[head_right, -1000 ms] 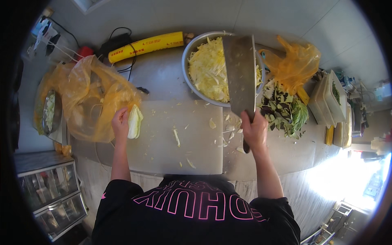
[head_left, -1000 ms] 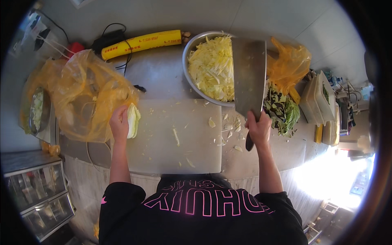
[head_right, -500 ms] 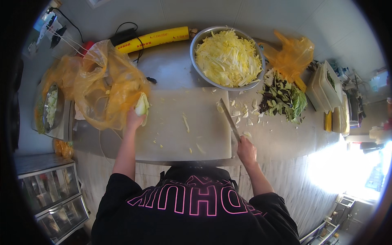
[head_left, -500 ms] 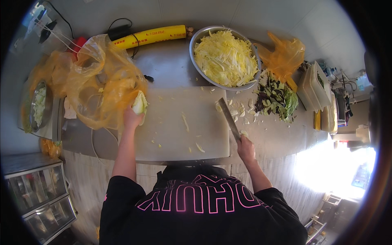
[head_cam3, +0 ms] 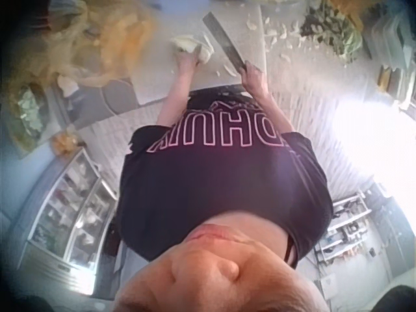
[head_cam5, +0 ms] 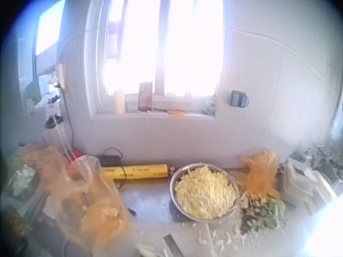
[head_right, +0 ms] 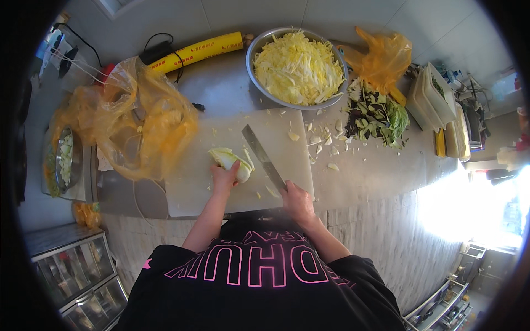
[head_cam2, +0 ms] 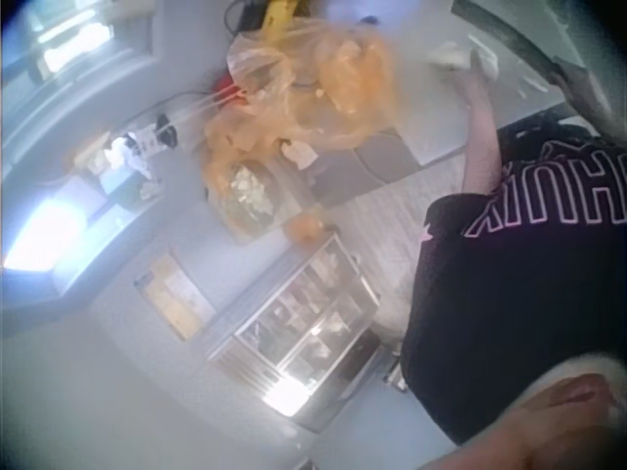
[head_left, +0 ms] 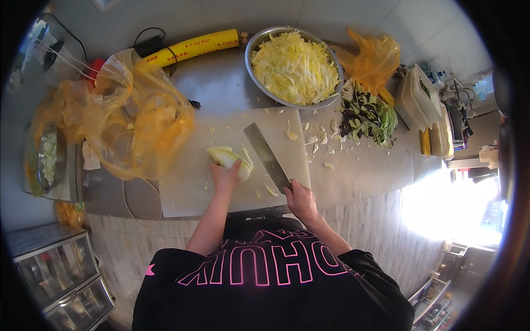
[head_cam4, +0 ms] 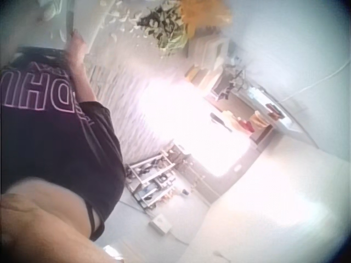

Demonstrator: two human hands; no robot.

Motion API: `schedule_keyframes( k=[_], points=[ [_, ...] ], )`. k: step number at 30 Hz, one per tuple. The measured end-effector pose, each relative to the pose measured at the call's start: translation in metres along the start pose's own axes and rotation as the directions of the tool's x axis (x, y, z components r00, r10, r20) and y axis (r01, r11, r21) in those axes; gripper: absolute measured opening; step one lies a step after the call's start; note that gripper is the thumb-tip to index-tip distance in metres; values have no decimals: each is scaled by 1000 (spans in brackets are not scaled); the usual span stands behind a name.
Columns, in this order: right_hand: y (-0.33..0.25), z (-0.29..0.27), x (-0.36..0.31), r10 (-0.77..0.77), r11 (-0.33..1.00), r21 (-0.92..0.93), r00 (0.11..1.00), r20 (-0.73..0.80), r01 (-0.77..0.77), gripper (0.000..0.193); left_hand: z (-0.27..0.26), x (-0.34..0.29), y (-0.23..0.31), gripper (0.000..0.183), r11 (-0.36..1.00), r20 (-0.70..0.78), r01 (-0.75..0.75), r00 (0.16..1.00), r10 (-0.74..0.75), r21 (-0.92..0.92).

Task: The person repeatedly slices napa cabbage on a cutting board using a cleaver, then transfers the shredded cabbage into a metal bowl. The person also handles plastic bags and other vegetables on the counter.

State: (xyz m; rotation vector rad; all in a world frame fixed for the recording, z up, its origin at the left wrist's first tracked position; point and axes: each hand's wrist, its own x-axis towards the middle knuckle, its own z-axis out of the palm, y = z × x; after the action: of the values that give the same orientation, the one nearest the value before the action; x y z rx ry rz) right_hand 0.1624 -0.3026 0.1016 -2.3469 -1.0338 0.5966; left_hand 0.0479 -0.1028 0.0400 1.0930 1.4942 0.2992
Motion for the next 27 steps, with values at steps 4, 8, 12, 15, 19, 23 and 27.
schedule_keyframes(
  k=[4,8,12,15,19,23,27],
  points=[
    [-25,-2,16,-74,996,-46,994,84,78,17,-15,20,-29,74,917,3,-297,952,307,268],
    [-42,-7,24,-129,984,-105,981,144,144,17,-45,-13,-18,55,242,365,-746,548,752,621],
    [-55,-13,31,-122,969,-180,964,235,167,17,-44,3,-4,37,-85,572,-914,174,801,397],
    [-55,-16,35,-116,969,-191,971,210,157,17,-28,32,-7,35,-197,587,-930,25,809,310],
    [-53,-18,43,-123,968,-184,963,242,170,18,-24,41,3,29,-244,628,-936,-32,777,254],
    [-53,-20,52,-148,950,-216,934,326,227,19,-22,38,6,25,-227,599,-940,-31,800,254],
    [-53,-20,64,-143,932,-255,906,398,259,21,-19,41,3,26,-188,579,-952,-13,815,243]
  ],
)
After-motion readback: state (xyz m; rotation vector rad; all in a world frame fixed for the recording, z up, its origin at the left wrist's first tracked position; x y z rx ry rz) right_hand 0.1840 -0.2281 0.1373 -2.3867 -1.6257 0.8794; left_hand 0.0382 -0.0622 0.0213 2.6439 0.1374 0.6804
